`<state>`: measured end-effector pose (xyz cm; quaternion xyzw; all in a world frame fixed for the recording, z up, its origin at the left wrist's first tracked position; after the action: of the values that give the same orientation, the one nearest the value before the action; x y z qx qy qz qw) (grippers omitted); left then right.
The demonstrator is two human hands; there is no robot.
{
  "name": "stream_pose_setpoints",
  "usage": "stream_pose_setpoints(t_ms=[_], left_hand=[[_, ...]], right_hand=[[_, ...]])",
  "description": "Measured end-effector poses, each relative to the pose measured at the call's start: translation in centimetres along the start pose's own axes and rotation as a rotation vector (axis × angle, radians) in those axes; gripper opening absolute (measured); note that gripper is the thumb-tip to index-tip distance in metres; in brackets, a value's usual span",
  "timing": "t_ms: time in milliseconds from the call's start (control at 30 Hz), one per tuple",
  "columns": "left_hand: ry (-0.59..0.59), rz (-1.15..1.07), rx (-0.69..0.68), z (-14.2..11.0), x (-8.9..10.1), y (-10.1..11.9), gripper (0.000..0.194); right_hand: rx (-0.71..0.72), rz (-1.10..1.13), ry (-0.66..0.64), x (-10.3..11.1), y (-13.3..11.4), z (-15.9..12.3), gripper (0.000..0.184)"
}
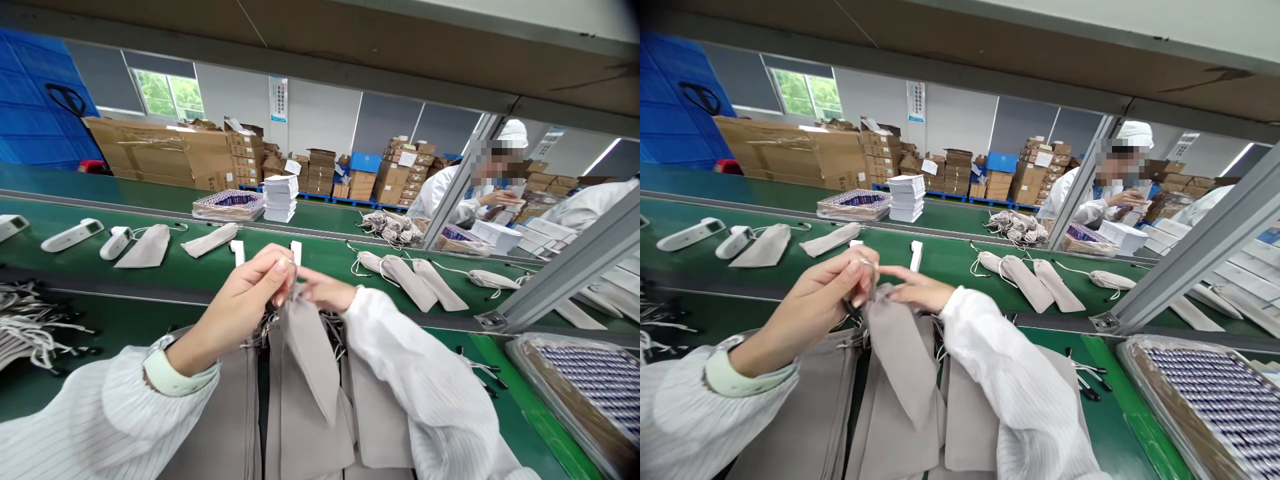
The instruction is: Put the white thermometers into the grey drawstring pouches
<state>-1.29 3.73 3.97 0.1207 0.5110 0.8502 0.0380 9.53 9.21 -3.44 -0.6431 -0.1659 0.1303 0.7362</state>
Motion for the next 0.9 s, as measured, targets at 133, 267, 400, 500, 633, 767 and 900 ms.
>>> stream_pose_setpoints(t_ms=[133,267,400,500,633,767,900], left_hand=[[0.085,0.089,-0.073,0.5,0.2,-0.8,0.031],[0.283,0.152,-0.049,0.8,1.5,-1.3,0.03],[0.33,0.358,-0.07,1.7,2.5,-2.7,0.028],[0.038,0.559,-0.008,2.1,1.0,-4.9,0.023],[-0.517,0.821,0.004,-0.2,-2.7,-7.5,0.016],[-0.541,0.9,-0.024,-1.6,-3.8,-8.1,0.018],[-0.557,0.959,-0.072,-2.0,-4.4,-8.4,0.022]], right_hand=[[-0.087,0.385,-0.376,-5.1,-0.2,-1.5,0.061],[-0.161,0.429,-0.672,-6.2,-0.8,-3.6,0.077],[-0.002,0.129,-0.164,-2.1,-0.4,-0.6,0.068],[0.024,-0.25,0.608,6.0,0.5,0.7,0.059],[-0.261,-0.786,1.112,14.1,3.0,-1.6,0.062],[-0.382,-0.948,1.036,15.6,5.5,-2.8,0.068],[-0.261,-1.106,0.855,12.5,5.3,-0.8,0.046]])
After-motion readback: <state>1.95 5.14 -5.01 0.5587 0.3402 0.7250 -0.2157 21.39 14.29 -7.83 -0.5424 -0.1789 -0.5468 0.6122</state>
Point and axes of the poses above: each hand's wrist, its own z-axis towards the middle knuckle, its own x-axis out of the back of the hand, y = z × x, the point moved 6 cm from there along z, towards the middle knuckle, and after that the axes turned 8 degrees about y, right-handed, at the moved point
